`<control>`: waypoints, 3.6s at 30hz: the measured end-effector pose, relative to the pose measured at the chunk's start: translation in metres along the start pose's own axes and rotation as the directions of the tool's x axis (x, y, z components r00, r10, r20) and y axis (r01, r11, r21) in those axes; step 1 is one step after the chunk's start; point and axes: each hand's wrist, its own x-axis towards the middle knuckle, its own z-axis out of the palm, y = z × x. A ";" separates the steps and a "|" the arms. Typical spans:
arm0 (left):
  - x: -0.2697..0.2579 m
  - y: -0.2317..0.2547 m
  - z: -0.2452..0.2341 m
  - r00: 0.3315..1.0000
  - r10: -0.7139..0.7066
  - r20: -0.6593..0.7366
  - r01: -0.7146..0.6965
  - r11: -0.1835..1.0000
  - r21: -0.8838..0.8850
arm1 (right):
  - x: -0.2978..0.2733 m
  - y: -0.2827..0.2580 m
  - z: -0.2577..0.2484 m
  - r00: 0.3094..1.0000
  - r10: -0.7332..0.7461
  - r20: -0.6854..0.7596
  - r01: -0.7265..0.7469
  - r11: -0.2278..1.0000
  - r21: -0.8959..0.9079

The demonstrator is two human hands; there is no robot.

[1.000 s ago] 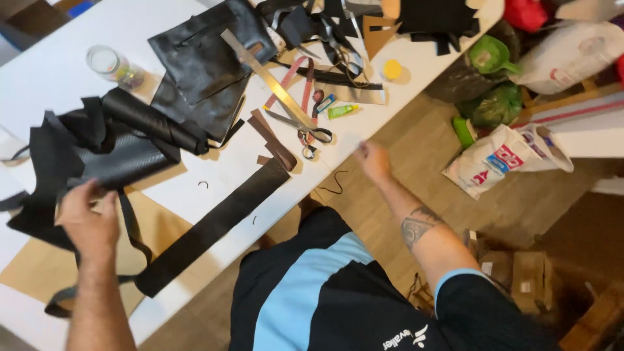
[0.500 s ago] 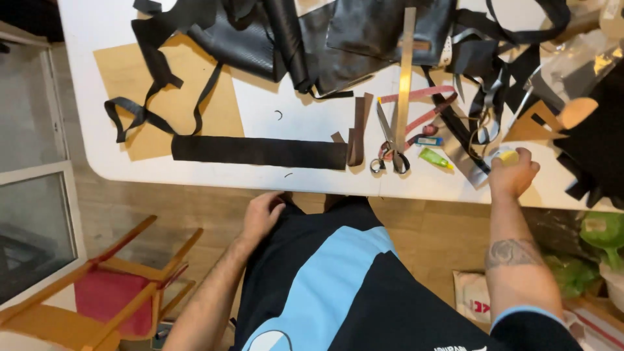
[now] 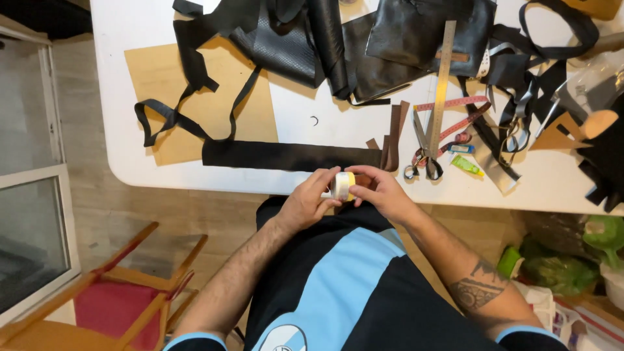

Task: Applying glue to a leather strip with a finger and then spreading it evenly using a cloth.

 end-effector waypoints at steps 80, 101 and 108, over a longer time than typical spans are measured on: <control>-0.268 -0.260 -0.279 0.678 -0.735 -0.002 0.535 0.496 -0.684 | 0.175 0.122 0.349 0.952 0.188 -0.241 -0.299 0.418 -0.858; -0.209 -0.233 -0.215 0.718 -0.675 0.171 0.627 0.522 -0.578 | 0.090 0.100 0.157 0.796 0.162 -0.584 -0.603 0.304 -0.738; -0.197 -0.224 -0.159 0.729 -0.659 0.187 0.607 0.496 -0.621 | 0.073 0.094 0.106 0.750 0.200 -0.631 -0.657 0.341 -0.673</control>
